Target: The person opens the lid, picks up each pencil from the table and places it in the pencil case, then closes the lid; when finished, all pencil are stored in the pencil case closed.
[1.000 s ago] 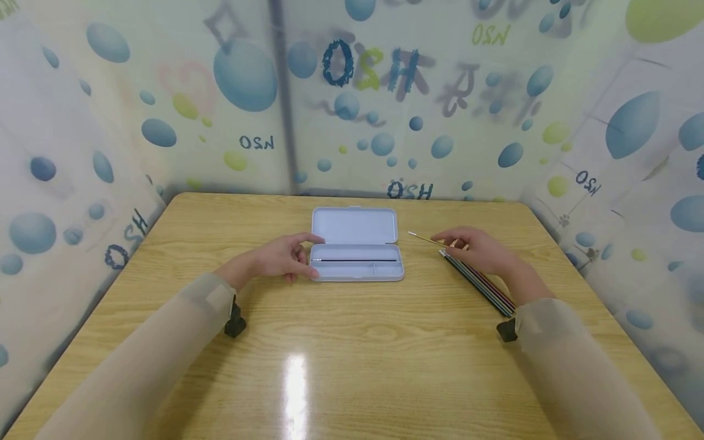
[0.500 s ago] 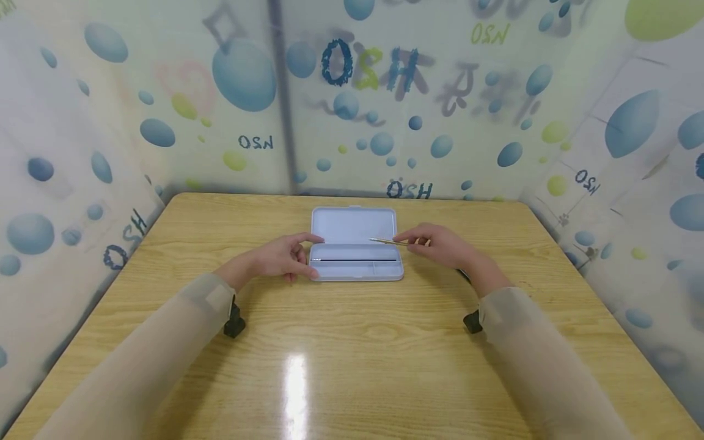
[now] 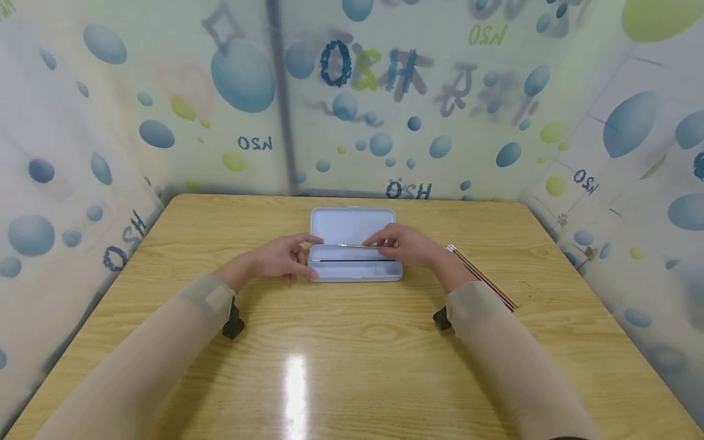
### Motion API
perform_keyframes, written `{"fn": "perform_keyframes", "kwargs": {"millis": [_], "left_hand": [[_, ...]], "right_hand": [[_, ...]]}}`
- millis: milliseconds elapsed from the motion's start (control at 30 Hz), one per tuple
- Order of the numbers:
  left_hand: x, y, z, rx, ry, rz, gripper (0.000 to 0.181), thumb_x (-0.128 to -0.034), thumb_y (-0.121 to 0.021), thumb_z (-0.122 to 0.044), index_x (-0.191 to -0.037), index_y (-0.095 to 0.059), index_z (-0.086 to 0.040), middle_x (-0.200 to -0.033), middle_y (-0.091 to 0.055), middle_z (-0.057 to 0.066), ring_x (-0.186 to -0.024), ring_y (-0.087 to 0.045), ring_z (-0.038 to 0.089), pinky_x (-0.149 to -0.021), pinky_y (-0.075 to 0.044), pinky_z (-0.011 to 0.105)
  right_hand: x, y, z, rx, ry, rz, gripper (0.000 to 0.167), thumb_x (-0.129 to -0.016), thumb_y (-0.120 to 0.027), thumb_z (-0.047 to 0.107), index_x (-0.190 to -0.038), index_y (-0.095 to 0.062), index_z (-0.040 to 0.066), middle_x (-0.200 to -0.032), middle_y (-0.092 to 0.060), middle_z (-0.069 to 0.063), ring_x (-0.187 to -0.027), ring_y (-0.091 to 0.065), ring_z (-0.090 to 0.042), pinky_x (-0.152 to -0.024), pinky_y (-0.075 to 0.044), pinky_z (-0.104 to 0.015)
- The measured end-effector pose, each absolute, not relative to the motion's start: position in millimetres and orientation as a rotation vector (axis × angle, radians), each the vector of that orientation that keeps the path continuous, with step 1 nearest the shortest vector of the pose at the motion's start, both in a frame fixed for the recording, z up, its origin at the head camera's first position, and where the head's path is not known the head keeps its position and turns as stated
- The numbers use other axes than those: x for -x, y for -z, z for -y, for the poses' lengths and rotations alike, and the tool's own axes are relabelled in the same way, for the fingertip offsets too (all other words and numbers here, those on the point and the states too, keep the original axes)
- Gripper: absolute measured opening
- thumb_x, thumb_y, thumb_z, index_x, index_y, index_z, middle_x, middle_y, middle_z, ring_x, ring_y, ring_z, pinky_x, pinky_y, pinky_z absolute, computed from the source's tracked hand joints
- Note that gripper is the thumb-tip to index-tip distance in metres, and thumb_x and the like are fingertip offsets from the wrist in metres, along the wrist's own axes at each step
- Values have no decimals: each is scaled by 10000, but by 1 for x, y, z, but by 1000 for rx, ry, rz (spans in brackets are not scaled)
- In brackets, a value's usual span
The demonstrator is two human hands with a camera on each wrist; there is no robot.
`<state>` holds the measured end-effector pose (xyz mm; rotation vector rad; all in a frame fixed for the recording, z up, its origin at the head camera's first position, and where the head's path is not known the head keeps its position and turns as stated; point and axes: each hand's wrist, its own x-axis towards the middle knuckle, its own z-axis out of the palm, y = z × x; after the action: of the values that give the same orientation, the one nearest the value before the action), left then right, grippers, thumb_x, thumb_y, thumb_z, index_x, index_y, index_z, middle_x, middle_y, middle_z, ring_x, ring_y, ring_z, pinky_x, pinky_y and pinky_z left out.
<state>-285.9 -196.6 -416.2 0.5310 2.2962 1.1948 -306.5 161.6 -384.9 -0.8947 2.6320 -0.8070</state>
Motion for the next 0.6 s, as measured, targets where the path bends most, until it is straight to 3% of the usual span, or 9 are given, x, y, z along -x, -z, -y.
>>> {"fn": "perform_keyframes", "kwargs": {"millis": [367, 600], "left_hand": [[288, 418, 197, -529, -1183, -2300, 877, -962, -888, -262, -1682, -397, -171, -937, -611, 75, -688, -610, 193, -620, -561, 286], [289, 418, 197, -525, -1175, -2304, 876, -961, -889, -269, -1681, -399, -172, -934, -617, 79, -685, -610, 192, -614, -555, 284]], "right_hand": [[311, 390, -137, 884, 766, -2628, 296, -1112, -661, 173, -1345, -803, 289, -1308, -716, -4, -1129, -630, -198, -1016, -546, -428], [314, 391, -126, 942, 735, -2602, 279, -1106, -659, 150, -1322, -817, 229, -1249, -729, -21, -1079, -622, -187, -999, -534, -399]]}}
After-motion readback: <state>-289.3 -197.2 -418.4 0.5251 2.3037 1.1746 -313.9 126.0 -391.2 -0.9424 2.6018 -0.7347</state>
